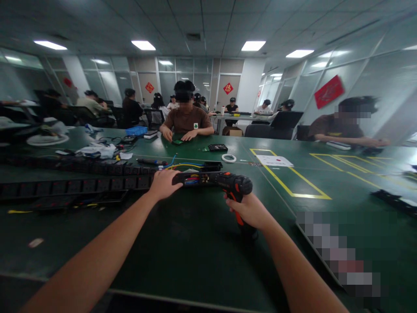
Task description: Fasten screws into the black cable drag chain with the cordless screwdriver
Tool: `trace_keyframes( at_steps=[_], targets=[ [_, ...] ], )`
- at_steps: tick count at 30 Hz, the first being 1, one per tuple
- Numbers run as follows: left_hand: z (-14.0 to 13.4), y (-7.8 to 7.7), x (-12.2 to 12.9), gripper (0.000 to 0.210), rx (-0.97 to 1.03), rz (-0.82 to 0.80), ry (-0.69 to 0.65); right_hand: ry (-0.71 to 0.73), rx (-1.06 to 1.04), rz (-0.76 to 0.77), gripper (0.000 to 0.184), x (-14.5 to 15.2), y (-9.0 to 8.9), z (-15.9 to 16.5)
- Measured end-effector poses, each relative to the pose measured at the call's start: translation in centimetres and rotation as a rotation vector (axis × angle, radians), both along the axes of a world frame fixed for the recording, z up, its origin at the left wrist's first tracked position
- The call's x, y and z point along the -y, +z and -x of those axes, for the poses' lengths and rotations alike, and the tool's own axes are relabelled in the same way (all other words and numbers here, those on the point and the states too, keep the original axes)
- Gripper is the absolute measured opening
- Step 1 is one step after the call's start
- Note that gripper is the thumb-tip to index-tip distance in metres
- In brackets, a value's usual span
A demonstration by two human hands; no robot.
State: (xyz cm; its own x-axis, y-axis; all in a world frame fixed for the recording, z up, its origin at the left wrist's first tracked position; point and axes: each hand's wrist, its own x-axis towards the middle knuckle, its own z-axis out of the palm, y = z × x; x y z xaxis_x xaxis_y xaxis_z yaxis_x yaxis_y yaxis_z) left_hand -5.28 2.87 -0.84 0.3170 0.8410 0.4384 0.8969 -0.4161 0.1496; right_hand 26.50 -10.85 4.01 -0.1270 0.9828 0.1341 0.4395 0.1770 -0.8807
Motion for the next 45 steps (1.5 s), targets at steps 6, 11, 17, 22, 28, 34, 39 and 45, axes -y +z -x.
trace_keyframes(
  at_steps=[6,11,17,22,28,34,39,45],
  targets=[
    [0.1,-0.3,-0.3,0.051,0.009,-0.022,-0.01,-0.002,0.032,0.002,0.032,-0.2,-0.3,-0.3],
    [0.1,-0.3,-0.3,0.051,0.009,-0.019,-0.014,0.009,0.045,-0.028,0.03,-0.5,-0.9,-0.7],
    [0.1,-0.4,-0.4,0.051,0.01,-0.035,-0.014,0.004,0.085,-0.026,0.026,-0.5,-0.8,-0.7],
    [0.1,-0.3,-0.4,0.051,0.005,-0.027,-0.014,0.011,0.084,-0.023,0.027,-0.4,-0.7,-0.7],
    [0.0,-0.2,-0.2,0.05,0.006,-0.024,-0.003,-0.011,0.083,-0.03,0.026,-0.4,-0.6,-0.6],
    [0.0,-0.2,-0.1,0.05,0.0,-0.028,-0.009,0.02,0.074,-0.042,0.026,-0.5,-0.8,-0.7],
    [0.0,-0.2,-0.1,0.051,0.001,-0.025,-0.005,0.014,0.088,-0.041,0.025,-0.6,-1.2,-1.0],
    [0.0,0.0,0.0,0.05,0.004,-0.007,-0.009,0.0,0.066,-0.052,0.028,-0.2,-0.4,-0.5]
  ],
)
